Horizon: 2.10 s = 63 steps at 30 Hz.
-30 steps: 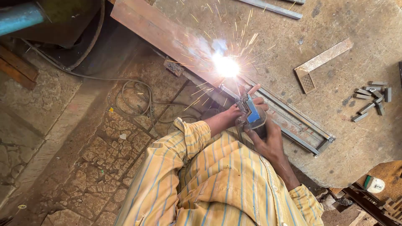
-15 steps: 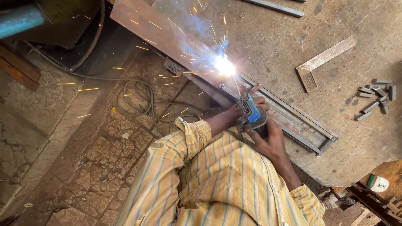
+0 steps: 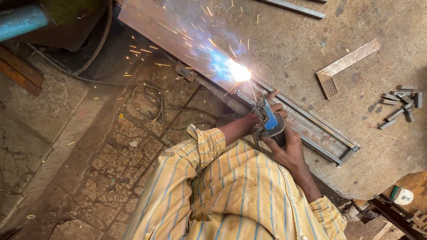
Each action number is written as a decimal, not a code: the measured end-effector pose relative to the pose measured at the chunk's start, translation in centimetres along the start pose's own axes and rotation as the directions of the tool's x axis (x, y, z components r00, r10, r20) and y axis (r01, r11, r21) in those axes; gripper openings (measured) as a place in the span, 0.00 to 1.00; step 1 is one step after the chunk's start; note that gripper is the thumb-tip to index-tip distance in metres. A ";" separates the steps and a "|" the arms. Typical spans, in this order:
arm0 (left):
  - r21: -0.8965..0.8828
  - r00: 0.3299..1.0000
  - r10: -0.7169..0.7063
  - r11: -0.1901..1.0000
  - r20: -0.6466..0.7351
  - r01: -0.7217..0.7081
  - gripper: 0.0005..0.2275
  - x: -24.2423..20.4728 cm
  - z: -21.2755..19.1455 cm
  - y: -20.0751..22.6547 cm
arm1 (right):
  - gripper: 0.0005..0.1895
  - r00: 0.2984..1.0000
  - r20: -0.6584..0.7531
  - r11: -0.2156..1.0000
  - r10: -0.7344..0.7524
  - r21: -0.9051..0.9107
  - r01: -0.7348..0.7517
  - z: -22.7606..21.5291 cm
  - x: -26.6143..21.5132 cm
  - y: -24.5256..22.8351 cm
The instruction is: The person aligns metal bars inside a jig on a workbench and welds their corners together using a welding tool.
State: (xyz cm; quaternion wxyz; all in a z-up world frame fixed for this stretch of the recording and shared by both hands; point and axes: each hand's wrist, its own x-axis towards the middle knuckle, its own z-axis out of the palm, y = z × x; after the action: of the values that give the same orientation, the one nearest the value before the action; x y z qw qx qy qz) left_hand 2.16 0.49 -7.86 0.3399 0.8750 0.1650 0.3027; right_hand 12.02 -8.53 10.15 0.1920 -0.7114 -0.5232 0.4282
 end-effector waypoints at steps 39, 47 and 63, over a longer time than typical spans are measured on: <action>0.170 0.909 0.154 0.957 0.387 -0.234 0.13 7.4 0.2 9.4 | 0.31 0.411 -0.552 0.382 0.725 0.820 0.427 1.8 -32.5 25.2; 0.364 0.830 -0.188 0.931 0.525 -0.019 0.48 10.2 1.9 10.5 | 0.45 0.372 -0.537 0.561 0.757 0.826 0.051 1.6 -32.2 24.6; 0.426 0.779 -0.332 0.900 0.532 0.093 0.49 11.6 1.5 11.4 | 0.56 0.504 -0.725 0.880 0.469 0.337 -0.335 1.7 -28.7 15.6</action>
State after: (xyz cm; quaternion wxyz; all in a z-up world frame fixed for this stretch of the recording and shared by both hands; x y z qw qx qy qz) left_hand 12.94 -2.67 4.06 0.2325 0.9486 0.2048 -0.0644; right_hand 17.24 -40.78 9.68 0.3509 -0.9101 -0.1693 0.1415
